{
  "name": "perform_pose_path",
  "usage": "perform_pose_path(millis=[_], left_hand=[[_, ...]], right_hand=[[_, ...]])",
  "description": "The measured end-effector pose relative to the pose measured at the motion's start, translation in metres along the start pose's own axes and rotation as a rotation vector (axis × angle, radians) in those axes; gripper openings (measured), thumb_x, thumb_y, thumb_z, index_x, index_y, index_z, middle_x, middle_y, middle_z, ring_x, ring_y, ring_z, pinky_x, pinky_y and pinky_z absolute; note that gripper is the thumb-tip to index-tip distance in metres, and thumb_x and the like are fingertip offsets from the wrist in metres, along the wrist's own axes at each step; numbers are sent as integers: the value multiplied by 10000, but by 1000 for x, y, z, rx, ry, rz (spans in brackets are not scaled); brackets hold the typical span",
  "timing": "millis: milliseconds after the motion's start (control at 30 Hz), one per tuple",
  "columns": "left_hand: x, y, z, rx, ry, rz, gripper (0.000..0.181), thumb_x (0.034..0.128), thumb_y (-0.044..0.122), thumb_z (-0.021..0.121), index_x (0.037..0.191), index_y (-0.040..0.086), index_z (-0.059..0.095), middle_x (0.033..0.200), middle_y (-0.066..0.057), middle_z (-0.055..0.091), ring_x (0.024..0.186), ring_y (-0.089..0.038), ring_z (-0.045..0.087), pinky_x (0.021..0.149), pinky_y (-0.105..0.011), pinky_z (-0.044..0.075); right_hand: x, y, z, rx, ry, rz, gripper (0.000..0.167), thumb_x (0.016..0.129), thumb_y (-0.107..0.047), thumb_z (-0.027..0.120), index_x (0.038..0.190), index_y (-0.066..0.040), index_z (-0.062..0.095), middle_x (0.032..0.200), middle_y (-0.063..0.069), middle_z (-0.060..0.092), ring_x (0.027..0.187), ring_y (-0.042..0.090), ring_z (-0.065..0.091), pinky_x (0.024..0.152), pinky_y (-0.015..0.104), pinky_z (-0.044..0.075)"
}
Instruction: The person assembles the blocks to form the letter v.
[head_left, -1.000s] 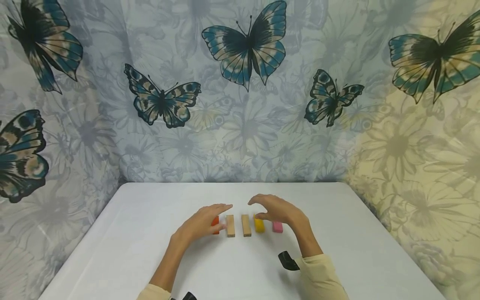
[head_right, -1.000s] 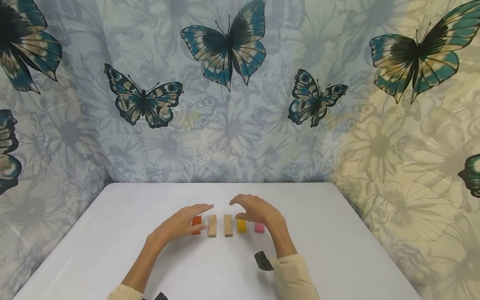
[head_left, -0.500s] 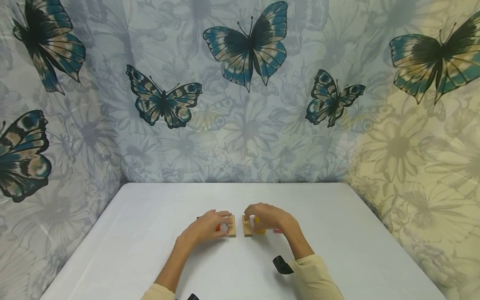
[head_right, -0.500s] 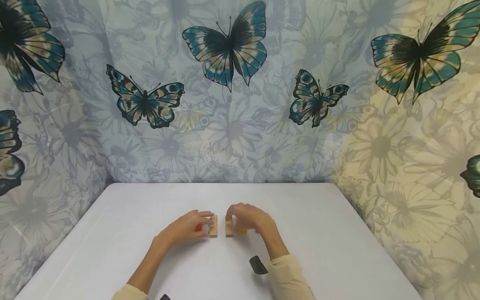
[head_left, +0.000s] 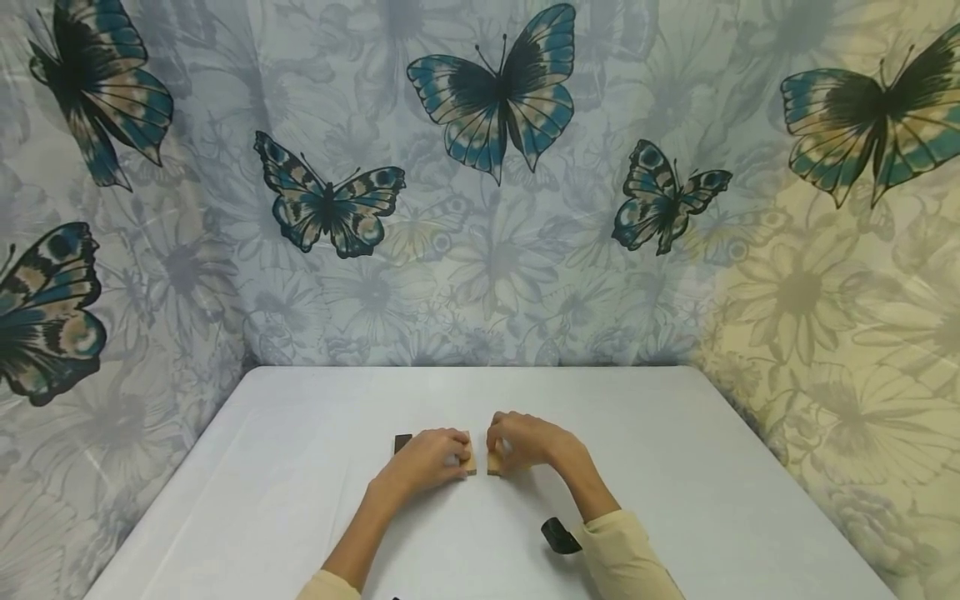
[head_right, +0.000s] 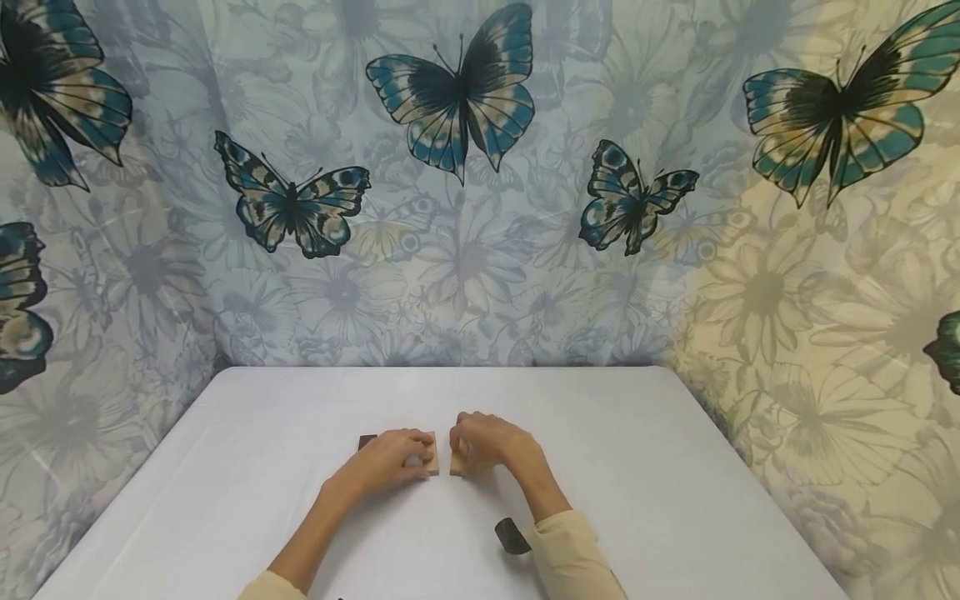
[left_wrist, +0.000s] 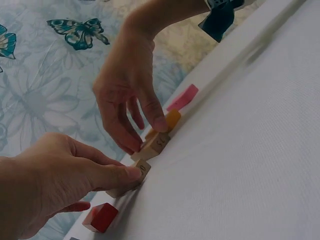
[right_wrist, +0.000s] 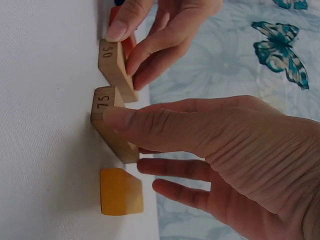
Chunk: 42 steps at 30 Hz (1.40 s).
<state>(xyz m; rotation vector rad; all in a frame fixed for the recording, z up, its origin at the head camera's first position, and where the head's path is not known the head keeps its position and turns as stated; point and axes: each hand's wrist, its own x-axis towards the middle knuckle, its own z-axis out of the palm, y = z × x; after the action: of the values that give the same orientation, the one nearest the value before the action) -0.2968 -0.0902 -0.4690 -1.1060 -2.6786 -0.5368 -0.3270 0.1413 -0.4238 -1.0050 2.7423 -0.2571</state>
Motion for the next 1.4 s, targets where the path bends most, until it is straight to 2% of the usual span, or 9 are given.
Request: perform_pose_path(millis=[300,667,867,1100,1267,1400], left_hand=[[2,9,0,19,36,-42,191,831,275,876,946,131,828,1099,16,776,987,-167,720,854,-275,593],[3,10,2,76,39,-25,181,816,317,884,895,166,824,1045,46,754,946,-136,685,828,-250,571],[2,11,2,85,27,-34,174,819,338,880,894,193,819,1048,54,756,925,-131,664,834,-319,569],[0,11,-2,49,7,-97,128,884,332,837,950,226,809,1101,69,744,1058,-162,673,984,-483,531],[-1,10,-1,32,19,-89,158,899,325,824,1010,213,814,1101,59,742,1066,-167,673,965,-474,531],[0,9,2,48,26,-75,151,897,325,825,1007,222,821,1100,64,743,1058,-160,674,946,-462,537]], right_hand=[[-1,-2,-1,-15,-2,-7,300,778,-237,922,1018,-178,752,1061,-44,630,954,106,581,854,299,526],[-1,-7,-1,-32,6,-9,301,778,-237,923,1004,-166,738,1025,-20,618,909,110,572,799,286,522],[-1,-7,-1,-27,-7,-10,326,786,-255,919,1052,-167,751,1058,-14,631,914,106,573,802,292,529],[-2,-6,-4,-8,-14,19,416,806,-258,912,1177,-169,746,1155,0,659,989,145,626,868,349,565],[-1,-7,-3,-30,-3,4,389,812,-239,907,1161,-169,753,1175,2,671,1010,160,644,878,350,571],[0,-7,-3,-43,-6,-4,342,812,-233,906,1113,-156,762,1120,-3,669,969,137,637,857,322,565]])
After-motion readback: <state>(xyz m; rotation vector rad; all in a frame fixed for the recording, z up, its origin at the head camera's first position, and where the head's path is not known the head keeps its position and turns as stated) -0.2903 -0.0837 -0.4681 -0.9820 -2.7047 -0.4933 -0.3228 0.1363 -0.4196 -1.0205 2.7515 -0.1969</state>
